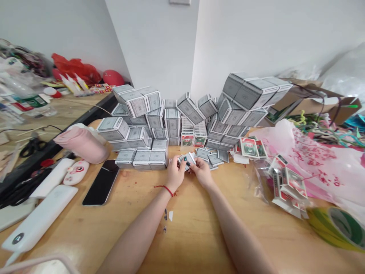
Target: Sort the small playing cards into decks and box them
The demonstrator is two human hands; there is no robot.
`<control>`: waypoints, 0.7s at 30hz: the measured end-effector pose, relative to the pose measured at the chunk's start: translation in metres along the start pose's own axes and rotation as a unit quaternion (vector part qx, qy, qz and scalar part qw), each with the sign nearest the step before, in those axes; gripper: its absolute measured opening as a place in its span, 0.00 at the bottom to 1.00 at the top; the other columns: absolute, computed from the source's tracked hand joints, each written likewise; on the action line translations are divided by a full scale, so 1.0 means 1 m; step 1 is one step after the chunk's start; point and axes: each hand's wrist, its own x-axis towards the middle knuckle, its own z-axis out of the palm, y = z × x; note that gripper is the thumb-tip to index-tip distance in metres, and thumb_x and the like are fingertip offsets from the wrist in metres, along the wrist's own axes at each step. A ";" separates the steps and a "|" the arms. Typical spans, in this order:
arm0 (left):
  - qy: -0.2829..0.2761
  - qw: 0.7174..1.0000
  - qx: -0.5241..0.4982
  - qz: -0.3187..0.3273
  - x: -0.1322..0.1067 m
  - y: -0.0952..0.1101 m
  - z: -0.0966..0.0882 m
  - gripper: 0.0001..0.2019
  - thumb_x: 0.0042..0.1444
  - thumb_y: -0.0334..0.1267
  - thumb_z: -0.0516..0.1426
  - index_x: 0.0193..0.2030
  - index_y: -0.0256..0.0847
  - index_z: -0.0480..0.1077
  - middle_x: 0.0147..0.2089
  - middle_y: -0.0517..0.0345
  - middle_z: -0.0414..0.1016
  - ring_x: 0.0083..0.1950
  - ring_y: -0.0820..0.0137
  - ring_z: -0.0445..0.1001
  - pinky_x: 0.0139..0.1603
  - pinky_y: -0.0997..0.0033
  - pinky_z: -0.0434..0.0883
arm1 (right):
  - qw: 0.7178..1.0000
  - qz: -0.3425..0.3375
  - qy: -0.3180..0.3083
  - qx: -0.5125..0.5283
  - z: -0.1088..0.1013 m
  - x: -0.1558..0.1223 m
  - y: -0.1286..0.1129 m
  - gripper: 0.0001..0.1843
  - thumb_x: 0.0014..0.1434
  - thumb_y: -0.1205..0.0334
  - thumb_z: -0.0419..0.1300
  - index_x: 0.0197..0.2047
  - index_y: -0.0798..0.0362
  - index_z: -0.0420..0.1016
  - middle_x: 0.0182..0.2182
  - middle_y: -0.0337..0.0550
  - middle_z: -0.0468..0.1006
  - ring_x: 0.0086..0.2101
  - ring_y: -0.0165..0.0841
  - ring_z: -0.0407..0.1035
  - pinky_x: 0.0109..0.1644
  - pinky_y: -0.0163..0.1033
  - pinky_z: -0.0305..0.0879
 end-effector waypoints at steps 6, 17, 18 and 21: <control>0.011 0.998 0.055 0.028 -0.002 0.002 -0.001 0.07 0.55 0.38 0.48 0.36 0.39 0.63 0.31 0.57 0.71 0.33 0.71 0.70 0.31 0.75 0.64 | 0.999 -0.001 0.003 -0.053 0.001 -0.002 -0.002 0.15 0.46 0.52 0.60 0.26 0.53 0.61 0.10 0.29 0.63 0.10 0.24 0.54 0.14 0.30 0.49; 0.028 0.984 0.101 0.145 -0.011 0.012 -0.010 0.14 0.55 0.37 0.49 0.49 0.37 0.61 0.18 0.66 0.63 0.18 0.77 0.62 0.23 0.78 0.59 | 0.991 -0.033 0.124 -0.032 0.002 0.001 -0.001 0.16 0.51 0.48 0.53 0.25 0.52 0.61 0.09 0.28 0.57 0.11 0.23 0.50 0.15 0.30 0.46; 0.025 0.977 0.096 0.188 -0.013 0.014 -0.010 0.15 0.55 0.36 0.49 0.49 0.36 0.61 0.17 0.66 0.63 0.18 0.77 0.61 0.23 0.77 0.60 | 0.989 -0.033 0.141 -0.020 0.000 0.002 0.000 0.17 0.52 0.47 0.53 0.24 0.52 0.61 0.09 0.28 0.58 0.11 0.23 0.50 0.15 0.30 0.47; -0.022 0.935 0.104 0.339 -0.025 0.022 -0.009 0.10 0.52 0.33 0.49 0.40 0.39 0.67 0.20 0.62 0.66 0.21 0.76 0.64 0.26 0.75 0.62 | 0.989 -0.016 0.149 -0.001 -0.002 0.005 0.000 0.17 0.52 0.46 0.52 0.25 0.52 0.61 0.10 0.30 0.61 0.12 0.23 0.51 0.15 0.30 0.48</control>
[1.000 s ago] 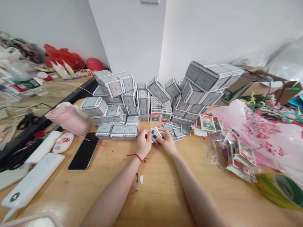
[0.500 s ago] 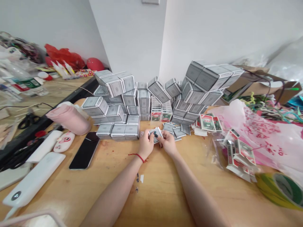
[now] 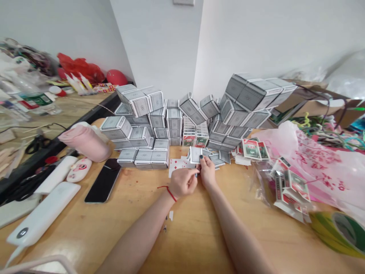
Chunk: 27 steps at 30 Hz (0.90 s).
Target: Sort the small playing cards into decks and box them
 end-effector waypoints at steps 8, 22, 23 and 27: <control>-0.091 0.993 -0.007 0.070 -0.005 0.020 0.009 0.09 0.49 0.31 0.49 0.32 0.40 0.69 0.21 0.59 0.71 0.24 0.73 0.69 0.29 0.72 0.66 | 0.988 0.034 -0.146 -0.038 0.007 -0.008 -0.006 0.25 0.46 0.52 0.57 0.48 0.52 0.64 0.28 0.40 0.75 0.15 0.25 0.61 0.17 0.32 0.59; -0.010 0.997 -0.030 -0.067 -0.001 0.003 0.001 0.08 0.46 0.32 0.49 0.31 0.41 0.69 0.20 0.59 0.66 0.24 0.71 0.65 0.29 0.71 0.63 | 0.875 -0.278 -0.237 -0.317 0.001 -0.015 -0.004 0.19 0.48 0.69 0.51 0.44 0.52 0.70 0.41 0.45 0.71 0.41 0.36 0.63 0.48 0.43 0.59; 0.001 0.997 -0.029 -0.075 -0.001 0.002 0.000 0.07 0.46 0.32 0.49 0.30 0.40 0.68 0.20 0.59 0.66 0.25 0.71 0.65 0.29 0.71 0.63 | 0.866 -0.287 -0.242 -0.331 0.002 -0.016 -0.004 0.18 0.48 0.69 0.51 0.44 0.53 0.70 0.42 0.46 0.71 0.43 0.37 0.62 0.49 0.43 0.58; 0.022 0.989 -0.010 -0.148 0.000 -0.004 0.001 0.05 0.46 0.31 0.49 0.27 0.41 0.65 0.22 0.58 0.65 0.28 0.70 0.66 0.32 0.70 0.65 | 0.837 -0.303 -0.232 -0.392 0.009 -0.021 -0.005 0.13 0.50 0.67 0.53 0.40 0.53 0.72 0.45 0.48 0.69 0.43 0.39 0.60 0.48 0.45 0.58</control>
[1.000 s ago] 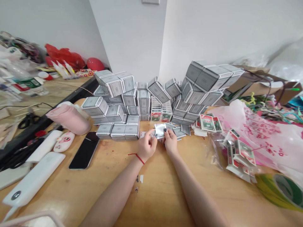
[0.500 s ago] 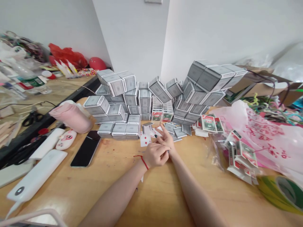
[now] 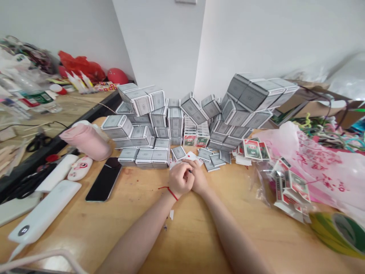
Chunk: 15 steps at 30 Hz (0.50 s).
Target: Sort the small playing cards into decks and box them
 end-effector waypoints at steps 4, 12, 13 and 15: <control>0.005 0.997 0.049 -0.060 0.006 -0.005 0.004 0.07 0.46 0.28 0.49 0.32 0.40 0.63 0.33 0.54 0.68 0.38 0.66 0.67 0.41 0.65 0.66 | 0.995 0.025 0.079 -0.055 0.000 -0.001 0.000 0.12 0.53 0.68 0.50 0.39 0.52 0.72 0.41 0.48 0.71 0.41 0.39 0.61 0.46 0.46 0.59; -0.033 0.995 0.086 -0.036 0.009 -0.017 0.013 0.18 0.44 0.21 0.49 0.43 0.38 0.61 0.54 0.46 0.59 0.61 0.58 0.54 0.58 0.52 0.57 | 0.927 0.089 0.336 -0.139 -0.015 -0.005 0.025 0.17 0.53 0.71 0.45 0.43 0.50 0.68 0.42 0.48 0.69 0.47 0.40 0.60 0.49 0.52 0.56; -0.041 0.994 0.095 -0.038 0.008 -0.019 0.014 0.18 0.45 0.22 0.50 0.44 0.38 0.61 0.56 0.46 0.57 0.61 0.58 0.52 0.59 0.51 0.56 | 0.925 0.102 0.333 -0.154 -0.016 -0.005 0.029 0.20 0.52 0.71 0.46 0.47 0.50 0.65 0.46 0.48 0.67 0.50 0.41 0.57 0.51 0.53 0.54; -0.041 0.992 0.109 -0.051 0.006 -0.023 0.017 0.17 0.47 0.24 0.50 0.46 0.37 0.60 0.57 0.44 0.56 0.62 0.56 0.51 0.60 0.50 0.55 | 0.926 0.126 0.308 -0.181 -0.017 -0.005 0.036 0.25 0.50 0.69 0.48 0.54 0.51 0.59 0.52 0.49 0.62 0.54 0.44 0.51 0.52 0.54 0.52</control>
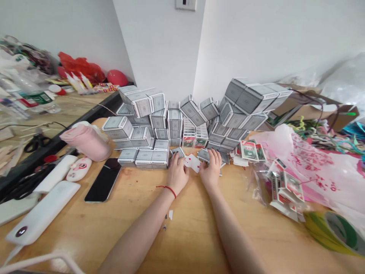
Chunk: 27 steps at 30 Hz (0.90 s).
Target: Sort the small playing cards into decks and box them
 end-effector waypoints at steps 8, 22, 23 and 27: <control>0.016 0.999 -0.033 -0.027 0.001 -0.009 0.006 0.24 0.50 0.25 0.49 0.55 0.37 0.52 0.58 0.42 0.55 0.62 0.56 0.51 0.58 0.48 0.56 | 0.995 0.019 -0.088 -0.041 0.009 0.002 0.025 0.24 0.50 0.62 0.54 0.51 0.56 0.62 0.44 0.55 0.68 0.47 0.46 0.55 0.49 0.55 0.53; 0.033 0.996 -0.082 -0.023 0.003 -0.003 0.002 0.29 0.45 0.23 0.49 0.57 0.35 0.49 0.59 0.41 0.51 0.63 0.57 0.48 0.60 0.49 0.54 | 0.981 0.062 -0.080 0.168 0.004 -0.004 -0.017 0.28 0.45 0.64 0.57 0.52 0.52 0.60 0.46 0.51 0.57 0.47 0.40 0.59 0.44 0.45 0.64; 0.028 0.995 -0.091 -0.031 0.003 -0.004 0.005 0.30 0.45 0.22 0.48 0.57 0.35 0.49 0.60 0.41 0.51 0.63 0.57 0.48 0.60 0.49 0.54 | 0.978 0.063 -0.097 0.175 0.006 -0.006 -0.017 0.27 0.44 0.65 0.56 0.51 0.52 0.61 0.47 0.51 0.58 0.47 0.40 0.60 0.45 0.45 0.64; 0.020 0.990 -0.133 -0.051 0.003 -0.006 0.008 0.31 0.43 0.19 0.47 0.57 0.36 0.50 0.58 0.44 0.54 0.62 0.62 0.51 0.61 0.55 0.55 | 0.965 0.031 -0.176 0.194 0.011 -0.007 -0.016 0.27 0.43 0.69 0.56 0.50 0.53 0.62 0.48 0.52 0.61 0.50 0.41 0.58 0.51 0.47 0.60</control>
